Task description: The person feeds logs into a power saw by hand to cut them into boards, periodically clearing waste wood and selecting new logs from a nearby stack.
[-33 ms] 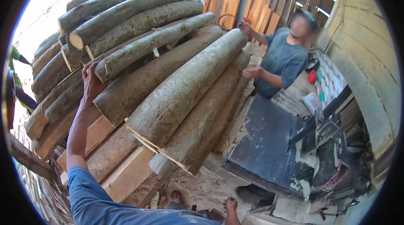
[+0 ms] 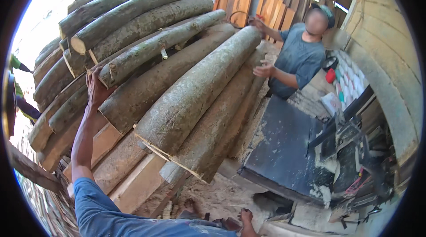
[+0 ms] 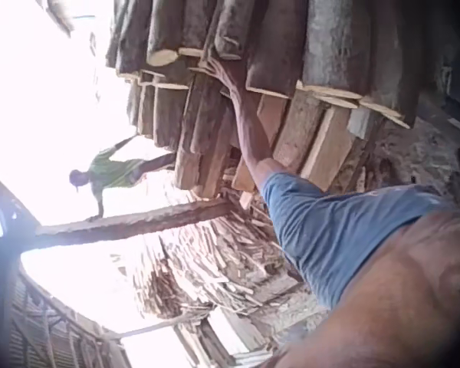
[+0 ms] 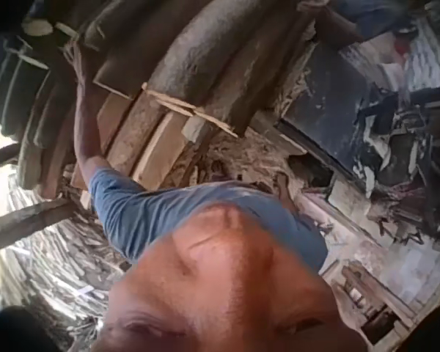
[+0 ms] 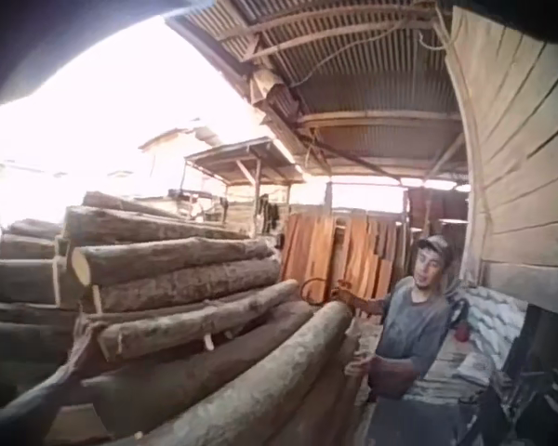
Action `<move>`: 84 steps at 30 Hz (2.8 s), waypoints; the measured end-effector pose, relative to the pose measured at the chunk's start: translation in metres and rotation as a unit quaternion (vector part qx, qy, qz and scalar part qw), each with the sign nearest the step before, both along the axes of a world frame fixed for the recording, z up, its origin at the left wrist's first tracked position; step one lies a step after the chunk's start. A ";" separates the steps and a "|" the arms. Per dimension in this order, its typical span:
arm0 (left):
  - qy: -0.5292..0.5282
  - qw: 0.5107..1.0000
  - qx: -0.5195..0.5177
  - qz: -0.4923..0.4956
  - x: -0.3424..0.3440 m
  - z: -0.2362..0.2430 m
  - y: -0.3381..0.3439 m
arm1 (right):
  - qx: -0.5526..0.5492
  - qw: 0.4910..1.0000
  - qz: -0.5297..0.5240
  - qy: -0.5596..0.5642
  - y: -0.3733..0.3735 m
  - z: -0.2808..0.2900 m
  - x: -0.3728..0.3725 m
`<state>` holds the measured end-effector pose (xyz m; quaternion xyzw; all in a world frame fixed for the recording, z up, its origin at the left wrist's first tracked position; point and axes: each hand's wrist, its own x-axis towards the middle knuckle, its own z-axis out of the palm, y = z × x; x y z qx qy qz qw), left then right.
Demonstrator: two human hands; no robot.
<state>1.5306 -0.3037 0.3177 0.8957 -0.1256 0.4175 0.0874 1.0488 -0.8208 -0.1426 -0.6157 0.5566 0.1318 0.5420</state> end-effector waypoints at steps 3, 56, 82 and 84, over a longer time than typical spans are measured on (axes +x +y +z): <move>-0.042 0.999 0.006 -0.035 0.000 0.012 -0.026 | -0.022 0.990 0.125 0.053 0.002 -0.084 -0.039; 0.320 0.670 0.208 -0.637 -0.286 -0.076 -0.311 | 0.550 0.722 0.005 -0.420 0.063 0.209 0.061; 0.698 0.486 -0.446 -0.279 -0.532 -0.346 -0.391 | -0.272 0.902 0.173 -0.287 -0.019 0.134 -0.107; 0.704 0.492 -0.432 -0.275 -0.544 -0.355 -0.372 | -0.263 0.896 0.163 -0.318 -0.018 0.125 -0.118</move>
